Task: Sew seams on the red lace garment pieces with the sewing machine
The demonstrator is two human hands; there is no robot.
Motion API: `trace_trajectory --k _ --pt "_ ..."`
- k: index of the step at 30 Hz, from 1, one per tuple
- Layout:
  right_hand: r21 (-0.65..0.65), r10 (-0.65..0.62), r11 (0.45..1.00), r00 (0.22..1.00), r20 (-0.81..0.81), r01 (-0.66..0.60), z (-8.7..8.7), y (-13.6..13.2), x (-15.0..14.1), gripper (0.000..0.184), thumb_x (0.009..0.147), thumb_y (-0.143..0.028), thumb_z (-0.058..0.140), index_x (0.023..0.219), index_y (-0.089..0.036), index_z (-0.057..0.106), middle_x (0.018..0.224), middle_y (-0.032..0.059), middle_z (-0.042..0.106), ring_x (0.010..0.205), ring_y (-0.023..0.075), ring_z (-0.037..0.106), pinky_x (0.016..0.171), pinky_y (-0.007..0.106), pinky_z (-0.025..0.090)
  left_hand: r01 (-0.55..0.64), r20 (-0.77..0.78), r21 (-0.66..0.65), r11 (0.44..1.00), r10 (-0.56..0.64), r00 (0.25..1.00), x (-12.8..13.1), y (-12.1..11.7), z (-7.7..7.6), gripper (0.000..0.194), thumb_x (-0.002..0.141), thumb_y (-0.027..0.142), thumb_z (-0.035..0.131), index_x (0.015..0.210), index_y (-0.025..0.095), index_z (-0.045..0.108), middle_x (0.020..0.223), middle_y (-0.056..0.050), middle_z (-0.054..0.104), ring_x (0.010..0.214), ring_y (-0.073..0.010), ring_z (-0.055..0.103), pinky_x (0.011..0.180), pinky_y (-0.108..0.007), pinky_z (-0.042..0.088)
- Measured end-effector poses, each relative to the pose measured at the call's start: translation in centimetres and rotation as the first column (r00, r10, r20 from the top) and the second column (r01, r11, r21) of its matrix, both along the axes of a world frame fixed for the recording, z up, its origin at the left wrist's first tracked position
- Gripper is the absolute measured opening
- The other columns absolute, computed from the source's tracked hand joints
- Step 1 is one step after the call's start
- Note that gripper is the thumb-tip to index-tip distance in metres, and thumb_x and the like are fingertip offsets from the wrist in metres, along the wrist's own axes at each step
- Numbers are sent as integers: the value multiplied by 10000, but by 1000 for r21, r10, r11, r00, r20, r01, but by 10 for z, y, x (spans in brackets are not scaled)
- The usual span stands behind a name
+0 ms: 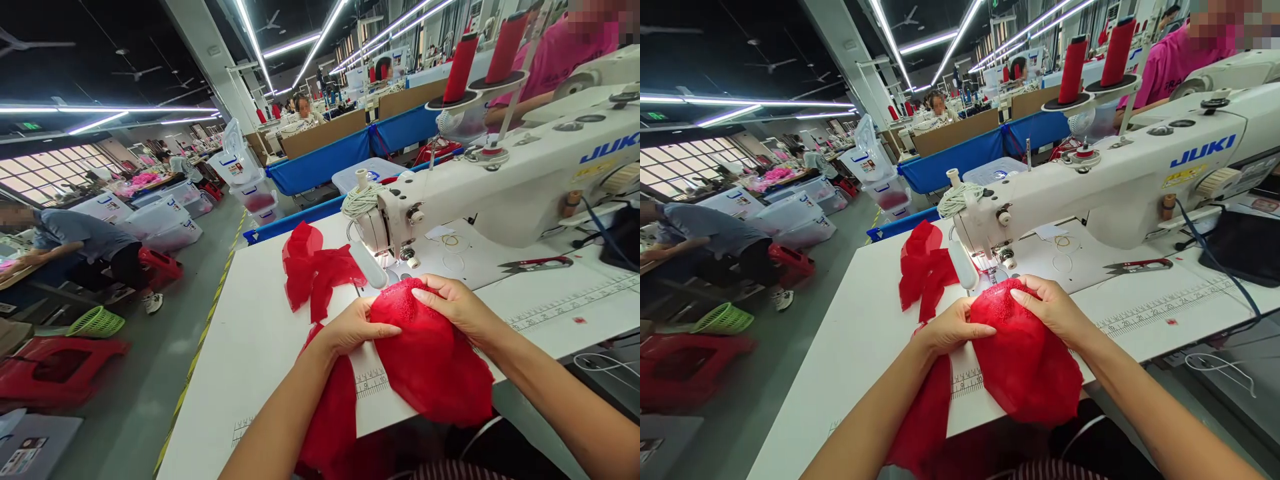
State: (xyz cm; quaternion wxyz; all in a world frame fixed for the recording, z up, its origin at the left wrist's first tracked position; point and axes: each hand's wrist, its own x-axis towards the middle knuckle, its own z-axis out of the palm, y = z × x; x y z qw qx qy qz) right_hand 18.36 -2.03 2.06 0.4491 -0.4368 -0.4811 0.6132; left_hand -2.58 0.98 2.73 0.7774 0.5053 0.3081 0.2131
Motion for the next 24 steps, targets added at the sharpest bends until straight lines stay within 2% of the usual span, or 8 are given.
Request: trace_trajectory --k 4,7,10,16,24 --pt "130 -37 991 987 156 17 3 1 -4 316 851 -519 612 907 -210 646 843 26 677 760 198 603 669 305 498 -18 -9 -24 1000 18 1000 0 -1 -1 437 599 373 915 893 108 730 853 -86 715 810 -232 670 837 -344 512" --pt "159 -63 987 982 178 34 3 4 -8 318 854 -516 603 895 -203 642 842 28 673 800 209 612 700 314 503 -48 -1 -43 998 48 999 -1 -1 -2 364 662 370 883 854 99 734 836 -99 718 819 -231 673 858 -351 506" --pt "132 -77 989 989 127 60 1 7 -9 335 842 -525 622 910 -198 643 872 36 679 806 208 622 709 322 511 -79 35 -63 995 81 996 -1 0 -2 384 684 385 868 913 106 734 876 -104 724 867 -241 681 908 -369 495" --pt "-39 -49 998 993 -105 45 1 8 -7 361 769 -523 718 903 -195 651 825 18 685 742 191 629 688 319 517 -112 116 -90 990 122 986 3 2 -5 487 680 430 865 1015 112 708 997 -133 716 1000 -298 669 981 -427 476" --pt "-12 -67 998 995 -67 66 4 8 -9 369 764 -546 701 875 -199 639 812 10 678 712 174 613 663 307 509 -98 136 -104 990 112 984 4 1 -6 484 665 388 881 1019 107 708 970 -130 719 979 -290 677 956 -404 491"
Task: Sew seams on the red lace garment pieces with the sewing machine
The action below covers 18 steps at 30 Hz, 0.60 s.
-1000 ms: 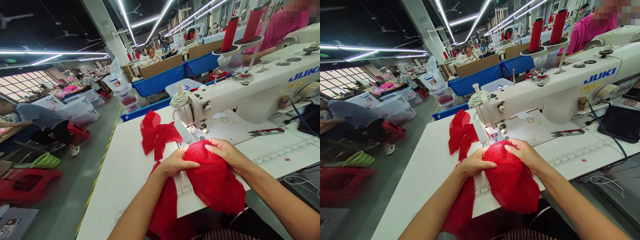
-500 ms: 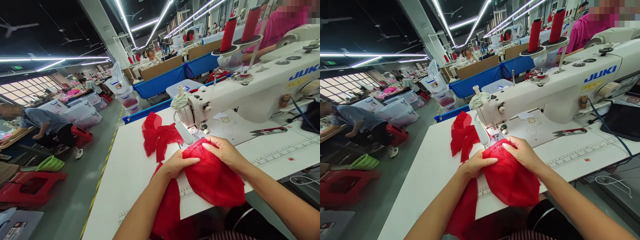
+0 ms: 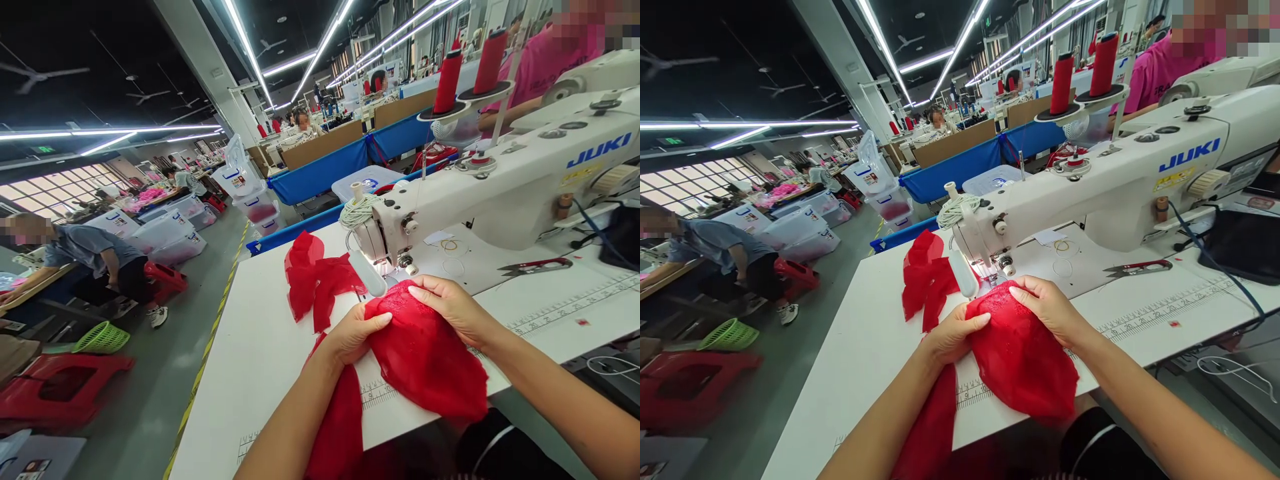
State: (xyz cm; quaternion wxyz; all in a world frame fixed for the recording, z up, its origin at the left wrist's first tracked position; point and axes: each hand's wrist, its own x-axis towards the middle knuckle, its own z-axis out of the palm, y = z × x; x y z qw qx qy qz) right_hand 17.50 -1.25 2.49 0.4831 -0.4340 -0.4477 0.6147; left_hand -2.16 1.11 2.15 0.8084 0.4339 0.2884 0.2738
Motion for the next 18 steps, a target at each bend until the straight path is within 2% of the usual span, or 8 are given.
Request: trace_trajectory --k 5,7,10,12,14,16,18 --pt "88 -62 995 984 169 48 -7 5 -1 389 770 -570 641 908 -207 628 848 42 678 783 224 629 715 362 505 -12 -10 -19 1000 11 1000 0 -1 2 486 621 337 903 992 91 710 917 -131 719 916 -288 688 908 -399 512" --pt "155 -182 977 948 262 145 -9 6 -1 375 759 -540 643 960 -224 621 947 67 679 884 255 619 782 391 485 -54 -1 -12 998 54 999 1 0 2 452 643 341 887 981 100 707 929 -123 716 950 -290 681 914 -387 508" --pt "299 -386 911 846 368 285 -9 -1 0 283 786 -480 605 958 -255 616 1074 78 649 946 256 574 804 392 441 -133 16 5 991 133 991 1 1 2 371 691 344 853 944 118 702 921 -99 711 988 -281 672 927 -362 499" --pt "406 -427 882 769 475 240 -7 -10 0 226 839 -469 540 894 -264 617 993 62 660 807 220 573 711 368 438 -156 24 17 988 155 988 1 1 2 377 692 341 852 955 119 699 916 -99 708 980 -278 672 928 -367 499" --pt "488 -433 864 677 595 124 -5 -19 -2 204 871 -440 502 870 -267 611 860 39 665 640 178 548 599 333 426 -148 31 32 988 147 989 2 1 3 422 681 338 861 1000 114 698 939 -110 705 978 -281 668 930 -381 498" --pt "556 -459 831 599 656 29 -6 -26 -6 159 893 -361 481 897 -267 610 837 20 677 576 152 544 547 301 426 -139 35 52 989 138 990 3 -1 4 439 683 330 863 1028 112 701 972 -116 703 991 -281 658 936 -381 491" --pt "649 -535 760 544 646 -23 -7 -29 -10 155 920 -273 447 925 -257 600 879 12 697 581 140 569 538 273 443 -145 33 72 987 143 989 4 -3 5 411 684 319 864 1005 110 713 970 -115 705 989 -274 651 929 -371 488"
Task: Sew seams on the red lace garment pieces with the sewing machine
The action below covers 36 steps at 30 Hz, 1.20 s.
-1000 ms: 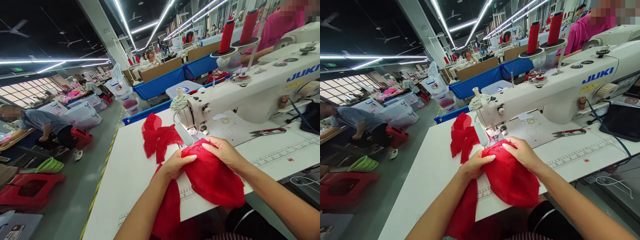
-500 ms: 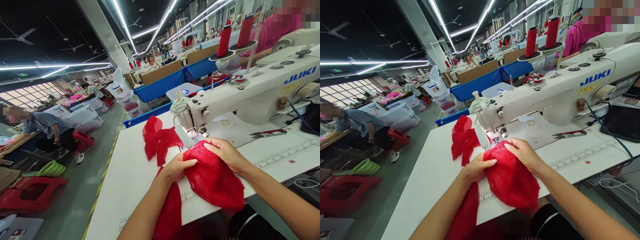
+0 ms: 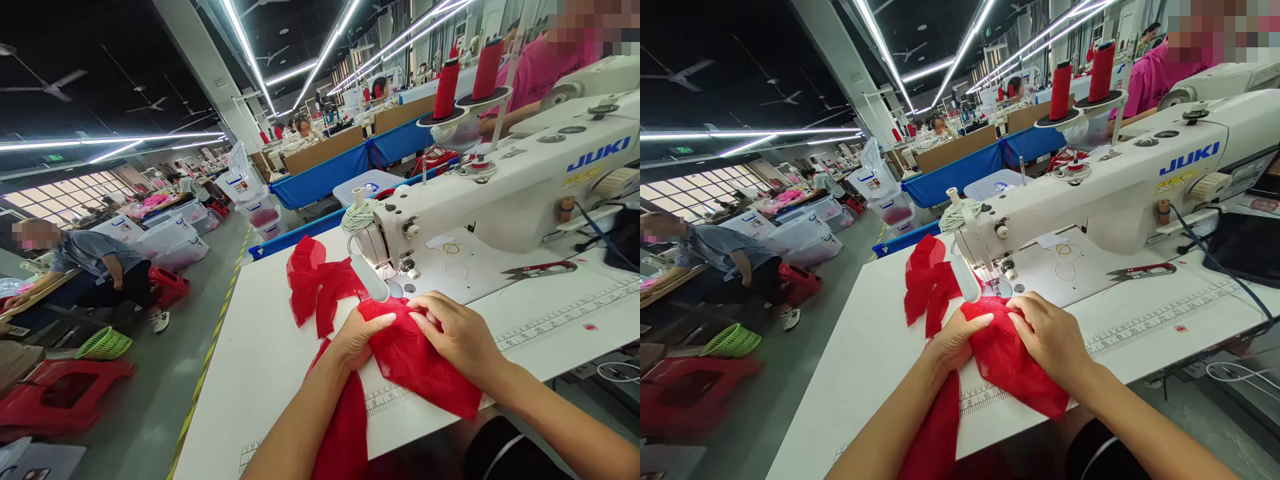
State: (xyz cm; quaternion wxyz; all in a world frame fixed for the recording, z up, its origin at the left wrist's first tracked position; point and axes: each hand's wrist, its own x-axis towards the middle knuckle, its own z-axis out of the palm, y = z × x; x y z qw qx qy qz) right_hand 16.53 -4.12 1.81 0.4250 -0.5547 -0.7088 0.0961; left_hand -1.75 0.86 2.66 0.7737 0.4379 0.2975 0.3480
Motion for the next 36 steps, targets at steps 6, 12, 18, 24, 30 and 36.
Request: trace_trajectory --k 6,12,18,24,30,36 --pt "258 -36 966 993 115 5 -4 0 -6 108 949 -170 467 938 -230 556 877 -11 694 646 121 630 542 224 460 -48 -27 16 999 48 998 2 -2 -1 355 676 327 865 934 116 741 904 -108 715 939 -261 650 906 -374 487" --pt "384 -55 923 991 126 2 -3 0 -9 122 953 -128 503 977 -212 588 926 5 685 801 119 666 594 205 462 -104 -58 43 994 106 993 3 -2 -2 336 659 321 870 902 126 746 901 -96 716 894 -230 645 871 -346 490" --pt "433 -92 902 974 206 -6 -3 2 -9 159 950 -118 505 985 -196 640 912 7 718 804 125 677 646 220 472 -166 -118 133 977 182 976 4 -4 -3 298 666 330 863 853 129 746 843 -63 706 817 -191 621 795 -298 488" --pt "377 -114 926 967 227 21 -2 4 -10 182 940 -128 471 900 -206 630 849 -15 711 702 113 654 540 236 415 -196 -172 243 950 241 955 5 -7 -5 216 697 312 840 764 129 749 794 -41 697 756 -163 598 721 -253 473" --pt "177 -9 984 999 -39 16 0 6 -10 136 921 -179 513 835 -234 602 803 -51 667 584 76 580 533 203 441 -192 -163 220 956 230 960 6 -5 -1 235 698 331 830 816 147 746 827 -46 711 784 -181 627 748 -278 507" --pt "234 21 972 998 -51 -8 -3 5 -7 129 954 -196 506 930 -238 625 893 -8 689 734 114 646 633 212 506 -190 -153 207 960 224 962 6 -4 -5 230 690 311 834 842 160 750 867 -43 717 820 -181 633 788 -279 511"
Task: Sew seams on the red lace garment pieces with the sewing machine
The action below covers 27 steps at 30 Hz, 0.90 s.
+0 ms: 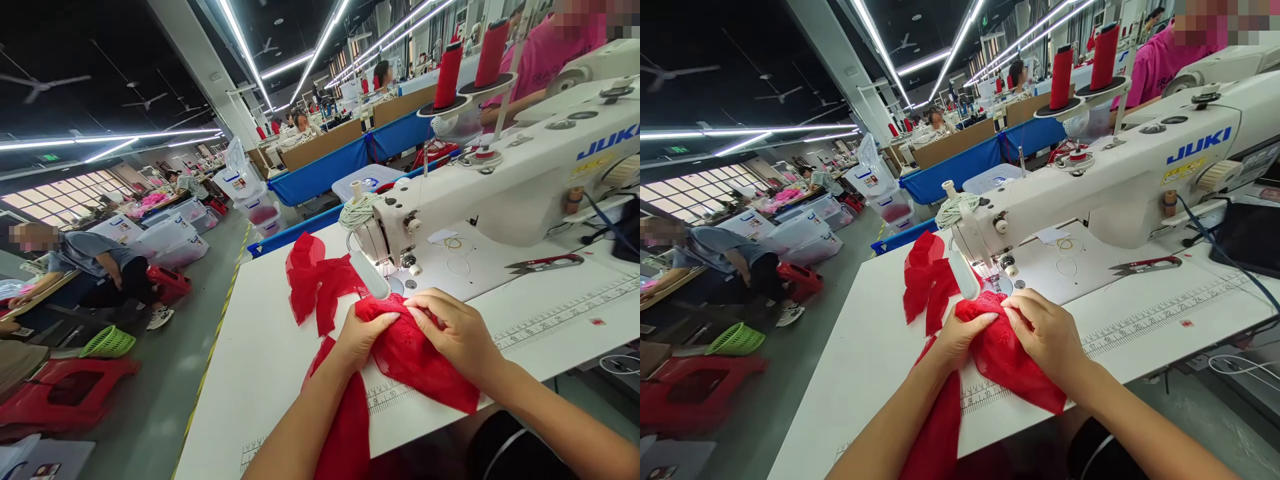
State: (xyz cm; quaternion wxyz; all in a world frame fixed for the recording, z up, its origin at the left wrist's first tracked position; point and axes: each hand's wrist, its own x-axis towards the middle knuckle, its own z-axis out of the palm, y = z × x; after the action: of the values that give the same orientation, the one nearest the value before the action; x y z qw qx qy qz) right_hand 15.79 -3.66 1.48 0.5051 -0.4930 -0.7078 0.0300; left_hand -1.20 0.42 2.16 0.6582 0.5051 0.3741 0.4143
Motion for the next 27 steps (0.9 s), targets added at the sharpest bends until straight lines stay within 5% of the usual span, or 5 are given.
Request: trace_trajectory --k 4,10,19,27 --pt "65 -51 997 998 48 48 -2 -3 -1 124 952 -202 514 1031 -226 607 967 29 685 625 111 614 560 230 511 11 -6 5 1000 -11 1000 0 0 -2 242 704 324 824 872 164 753 895 -53 723 849 -198 638 813 -297 512" --pt "223 -58 973 998 19 52 -3 -7 -2 184 911 -81 541 1018 -223 589 906 25 670 839 148 677 740 241 544 30 -33 29 999 -29 999 -1 -1 1 240 726 335 808 871 152 756 889 -60 723 846 -199 632 803 -291 503" --pt "104 -6 995 1000 17 5 -1 -7 -3 161 932 -130 539 986 -236 647 936 23 696 860 155 676 723 259 551 60 -82 53 997 -56 995 -2 -3 3 236 765 382 782 807 153 746 807 -39 700 757 -170 603 728 -264 489" --pt "-115 73 990 989 -125 -88 4 1 -4 82 924 -241 559 881 -245 628 847 -7 641 562 109 520 527 242 466 77 -146 98 992 -62 987 -2 -3 2 247 796 398 757 786 153 733 751 -24 670 709 -153 564 668 -244 458"
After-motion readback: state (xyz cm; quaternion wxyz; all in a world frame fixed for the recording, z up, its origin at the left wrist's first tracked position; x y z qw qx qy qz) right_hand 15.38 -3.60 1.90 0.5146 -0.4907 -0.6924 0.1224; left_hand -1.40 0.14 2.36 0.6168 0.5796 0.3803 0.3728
